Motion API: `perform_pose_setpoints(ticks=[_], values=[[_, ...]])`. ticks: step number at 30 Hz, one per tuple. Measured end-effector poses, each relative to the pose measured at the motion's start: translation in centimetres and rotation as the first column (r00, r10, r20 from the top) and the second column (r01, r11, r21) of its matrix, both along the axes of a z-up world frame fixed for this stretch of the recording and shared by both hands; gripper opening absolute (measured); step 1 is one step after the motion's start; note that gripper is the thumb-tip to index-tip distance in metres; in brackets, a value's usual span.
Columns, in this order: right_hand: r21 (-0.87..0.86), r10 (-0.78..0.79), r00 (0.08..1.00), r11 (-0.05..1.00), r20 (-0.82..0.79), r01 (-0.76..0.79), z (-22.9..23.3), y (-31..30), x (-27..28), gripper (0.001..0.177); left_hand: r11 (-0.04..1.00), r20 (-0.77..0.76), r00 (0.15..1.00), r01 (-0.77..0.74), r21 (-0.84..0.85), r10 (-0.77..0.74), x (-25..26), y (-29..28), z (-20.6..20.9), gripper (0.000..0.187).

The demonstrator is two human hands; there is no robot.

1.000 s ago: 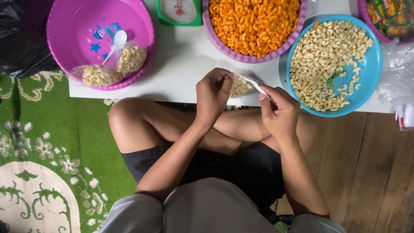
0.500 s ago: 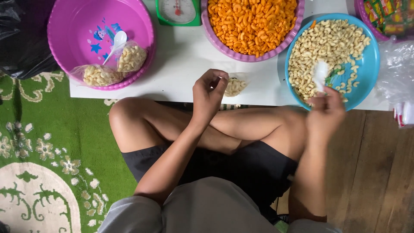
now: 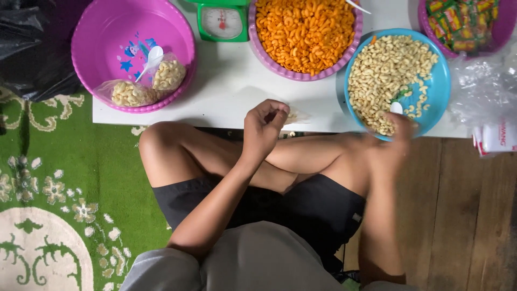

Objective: Manually filling small plastic bags with nuts using a spoon and inserting labels.

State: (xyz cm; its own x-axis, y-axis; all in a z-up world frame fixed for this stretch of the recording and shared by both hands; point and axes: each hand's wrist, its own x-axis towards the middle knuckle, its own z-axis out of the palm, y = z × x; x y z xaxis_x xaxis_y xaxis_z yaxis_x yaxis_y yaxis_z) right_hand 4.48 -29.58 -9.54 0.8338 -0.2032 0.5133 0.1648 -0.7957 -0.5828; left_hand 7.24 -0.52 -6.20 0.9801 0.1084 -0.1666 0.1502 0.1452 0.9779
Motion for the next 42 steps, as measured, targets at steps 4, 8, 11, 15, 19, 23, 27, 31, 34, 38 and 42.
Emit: perform_pose_setpoints(ticks=[4,8,11,15,19,23,27,31,34,38,42], values=[[0.296,0.369,0.922,0.9,-0.121,-0.321,1.3,9.6,-0.6,0.07,1.0,0.01,1.0,0.026,-0.003,-0.026,-1.6,0.1,3.2,0.01],[0.487,0.536,0.835,0.766,-0.122,-0.42,3.0,14.5,-1.1,0.051,0.999,0.02,0.999,0.047,0.005,-0.047,-3.2,0.8,5.4,0.008],[0.555,0.54,0.841,0.708,-0.028,-0.437,3.4,15.7,-1.8,0.021,0.999,0.032,0.999,0.038,-0.014,-0.038,-4.2,1.2,6.5,0.008],[0.583,0.529,0.848,0.68,0.032,-0.446,4.7,15.8,-3.0,0.017,0.999,0.043,0.998,0.042,0.0,-0.042,-5.0,1.6,6.7,0.008],[0.544,0.476,0.879,0.742,-0.017,-0.392,5.5,14.8,-4.2,0.017,0.998,0.073,0.996,0.054,-0.009,-0.054,-5.8,1.9,6.7,0.012],[0.536,0.462,0.887,0.755,-0.026,-0.377,6.8,14.6,-4.3,0.015,0.977,0.239,0.947,0.205,0.056,-0.213,-6.5,2.0,3.4,0.042],[0.522,0.471,0.882,0.752,-0.001,-0.401,6.2,14.4,-4.5,0.014,0.99,0.177,0.976,0.136,-0.028,-0.129,-7.4,0.7,2.4,0.011],[0.562,0.448,0.894,0.733,0.025,-0.383,6.1,15.2,-4.8,0.014,0.995,0.19,0.978,0.096,-0.03,-0.088,-7.3,0.6,2.2,0.007],[0.575,0.436,0.9,0.739,-0.013,-0.35,5.2,15.1,-5.1,0.015,0.996,0.188,0.981,0.058,-0.061,-0.045,-7.3,0.5,1.8,0.006],[0.594,0.399,0.917,0.744,-0.029,-0.305,5.1,15.2,-5.4,0.01,0.994,0.14,0.99,0.044,-0.096,-0.03,-7.5,0.3,2.2,0.011],[0.609,0.386,0.922,0.74,-0.038,-0.285,5.1,15.6,-5.2,0.009,0.997,0.128,0.992,0.032,-0.076,-0.022,-7.6,0.1,1.2,0.013]])
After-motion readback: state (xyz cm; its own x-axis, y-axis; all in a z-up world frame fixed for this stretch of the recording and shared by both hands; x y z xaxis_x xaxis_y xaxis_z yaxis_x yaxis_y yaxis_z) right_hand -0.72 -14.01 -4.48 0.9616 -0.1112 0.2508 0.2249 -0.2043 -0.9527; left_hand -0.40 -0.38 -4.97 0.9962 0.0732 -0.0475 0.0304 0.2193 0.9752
